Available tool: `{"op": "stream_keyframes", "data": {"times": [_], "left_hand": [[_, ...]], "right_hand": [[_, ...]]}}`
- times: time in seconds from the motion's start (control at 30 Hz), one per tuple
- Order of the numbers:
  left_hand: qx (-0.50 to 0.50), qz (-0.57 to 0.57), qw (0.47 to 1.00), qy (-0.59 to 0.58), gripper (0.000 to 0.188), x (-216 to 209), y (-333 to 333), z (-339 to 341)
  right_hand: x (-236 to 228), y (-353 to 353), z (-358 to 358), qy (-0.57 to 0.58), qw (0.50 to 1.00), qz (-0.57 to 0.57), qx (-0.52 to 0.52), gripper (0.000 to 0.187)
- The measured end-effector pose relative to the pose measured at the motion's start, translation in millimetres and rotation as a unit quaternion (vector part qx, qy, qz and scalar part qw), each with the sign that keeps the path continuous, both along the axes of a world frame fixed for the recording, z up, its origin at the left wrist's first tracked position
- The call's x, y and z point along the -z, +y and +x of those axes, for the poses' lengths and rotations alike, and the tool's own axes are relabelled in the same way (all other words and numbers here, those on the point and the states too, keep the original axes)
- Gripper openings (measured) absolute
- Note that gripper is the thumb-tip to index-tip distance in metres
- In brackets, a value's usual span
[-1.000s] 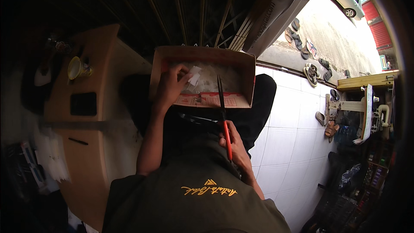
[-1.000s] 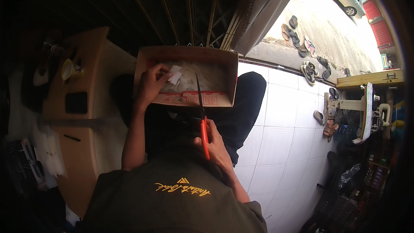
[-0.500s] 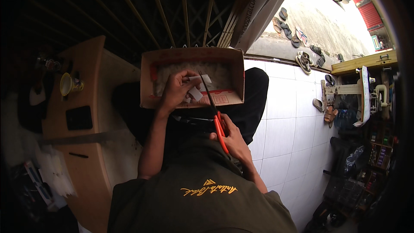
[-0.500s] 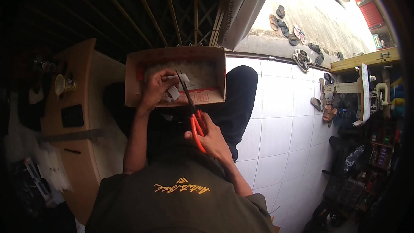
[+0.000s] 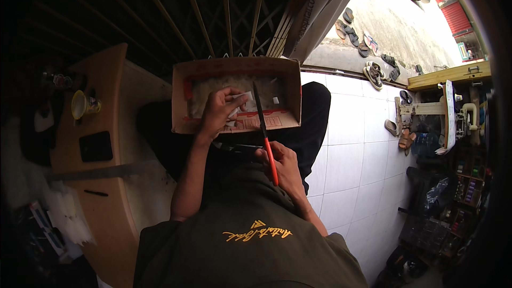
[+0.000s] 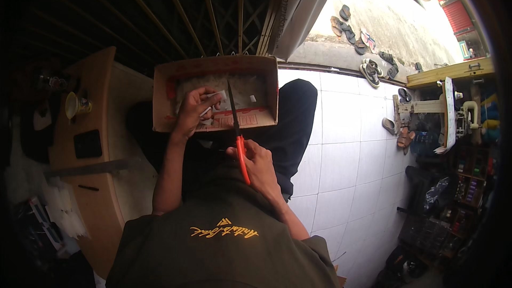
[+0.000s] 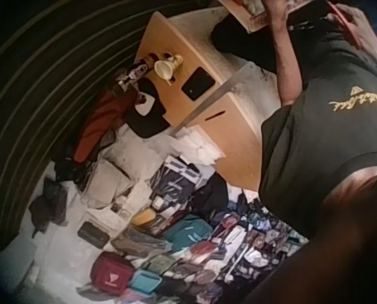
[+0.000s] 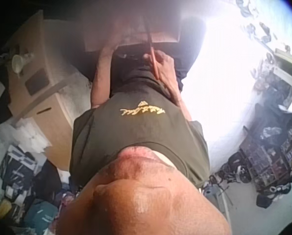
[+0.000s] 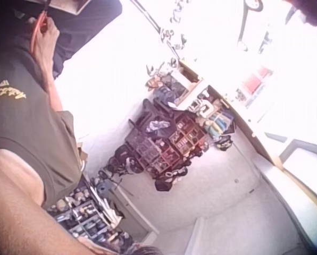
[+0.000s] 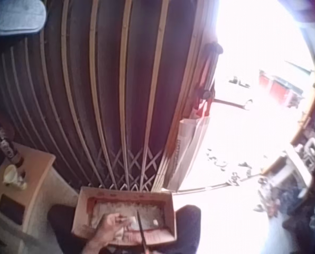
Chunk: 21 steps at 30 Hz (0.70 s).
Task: The person cuts a strip of white foam into smaller pieces using shears, letting the pieces fall into a cardboard box.
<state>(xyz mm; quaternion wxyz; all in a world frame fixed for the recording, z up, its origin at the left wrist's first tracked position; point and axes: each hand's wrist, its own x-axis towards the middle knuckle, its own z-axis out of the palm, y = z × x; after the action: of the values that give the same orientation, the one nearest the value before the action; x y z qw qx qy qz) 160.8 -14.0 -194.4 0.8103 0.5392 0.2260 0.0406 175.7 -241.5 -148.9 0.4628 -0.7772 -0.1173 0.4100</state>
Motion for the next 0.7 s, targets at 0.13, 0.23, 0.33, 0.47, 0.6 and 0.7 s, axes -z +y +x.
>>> {"op": "stream_keyframes", "data": {"times": [0.13,0.23,0.33,0.47,0.6,0.7], "left_hand": [[-0.004,-0.029,1.0,-0.005,0.025,4,2,-1],[-0.001,-0.059,0.998,-0.02,0.026,-1,1,-4],[-0.008,-0.028,0.999,-0.017,0.026,-6,-1,-3],[-0.001,-0.035,0.999,-0.02,0.026,-3,-1,-3],[-0.021,-0.034,0.999,-0.034,0.02,-6,-4,-2],[-0.022,-0.024,0.998,-0.047,0.016,4,-3,0]], "right_hand": [[10,-3,-3,-0.02,0.999,0.013,-0.029,0.061],[9,-7,-7,-0.03,0.996,-0.029,-0.075,0.071],[3,-6,-8,-0.05,0.99,-0.077,-0.108,0.078],[-18,-1,2,-0.04,0.983,-0.109,-0.143,0.083],[-14,2,4,-0.053,0.989,-0.083,-0.11,0.08],[-13,9,3,-0.074,0.993,-0.061,-0.075,0.068]]}}
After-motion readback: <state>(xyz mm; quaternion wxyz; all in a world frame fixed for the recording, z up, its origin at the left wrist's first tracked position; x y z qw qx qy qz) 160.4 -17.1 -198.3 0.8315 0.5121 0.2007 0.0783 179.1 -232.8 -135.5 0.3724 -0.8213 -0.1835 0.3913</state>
